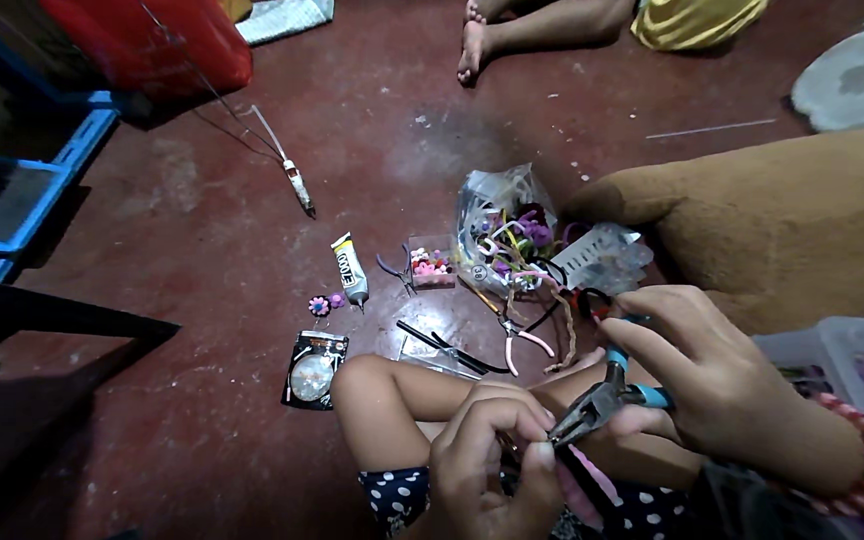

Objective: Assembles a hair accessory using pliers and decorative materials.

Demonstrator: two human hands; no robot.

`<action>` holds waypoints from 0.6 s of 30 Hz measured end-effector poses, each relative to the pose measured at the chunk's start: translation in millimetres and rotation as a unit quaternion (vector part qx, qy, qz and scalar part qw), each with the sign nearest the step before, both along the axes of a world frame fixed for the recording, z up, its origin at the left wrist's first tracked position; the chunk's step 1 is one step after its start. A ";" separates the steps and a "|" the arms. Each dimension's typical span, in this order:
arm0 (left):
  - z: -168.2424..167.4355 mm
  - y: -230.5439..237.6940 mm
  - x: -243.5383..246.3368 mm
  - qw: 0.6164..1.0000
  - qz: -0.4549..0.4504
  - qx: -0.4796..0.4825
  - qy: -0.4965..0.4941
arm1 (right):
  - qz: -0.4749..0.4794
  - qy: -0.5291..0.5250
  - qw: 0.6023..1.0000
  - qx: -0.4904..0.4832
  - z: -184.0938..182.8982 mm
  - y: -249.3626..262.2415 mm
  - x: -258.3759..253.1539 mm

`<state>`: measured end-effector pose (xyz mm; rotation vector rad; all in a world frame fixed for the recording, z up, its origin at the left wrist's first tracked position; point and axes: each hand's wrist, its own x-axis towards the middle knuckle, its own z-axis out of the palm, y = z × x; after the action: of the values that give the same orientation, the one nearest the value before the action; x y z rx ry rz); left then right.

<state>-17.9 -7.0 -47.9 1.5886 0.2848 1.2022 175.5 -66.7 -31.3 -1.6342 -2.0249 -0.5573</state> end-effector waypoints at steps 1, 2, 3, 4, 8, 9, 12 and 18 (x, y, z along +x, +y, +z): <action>0.7 -0.2 -0.2 1.000 -0.002 -0.002 0.000 | 0.000 0.001 1.000 -0.002 0.4 0.0 -0.2; 1.1 -0.1 -0.3 1.000 -0.005 -0.001 0.000 | 0.002 0.005 1.000 -0.005 0.7 -0.3 -0.3; 1.2 -0.2 -0.4 1.000 -0.010 -0.001 -0.001 | 0.004 0.009 1.000 -0.008 1.1 -0.7 -0.5; 1.1 -0.4 -0.6 1.000 -0.014 -0.003 -0.001 | 0.005 0.011 1.000 -0.009 1.5 -1.0 -0.8; 0.3 -1.2 -0.7 1.000 -0.019 -0.005 -0.003 | 0.006 0.011 1.000 -0.016 2.2 -3.2 -1.3; 0.2 -1.4 -0.8 1.000 -0.020 -0.005 -0.001 | 0.007 0.010 1.000 -0.018 2.2 -3.6 -1.2; 2.2 -4.5 -2.9 1.000 -0.028 0.002 0.004 | 0.022 0.013 1.000 -0.013 0.4 -4.3 0.6; 9.7 -12.7 -9.2 0.998 -0.032 0.045 0.012 | 0.067 0.012 0.998 0.008 3.4 -4.1 3.9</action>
<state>-27.1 -19.7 -38.2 1.6779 0.1963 1.1603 179.4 -70.8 -27.9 -1.4753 -2.0883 -0.5009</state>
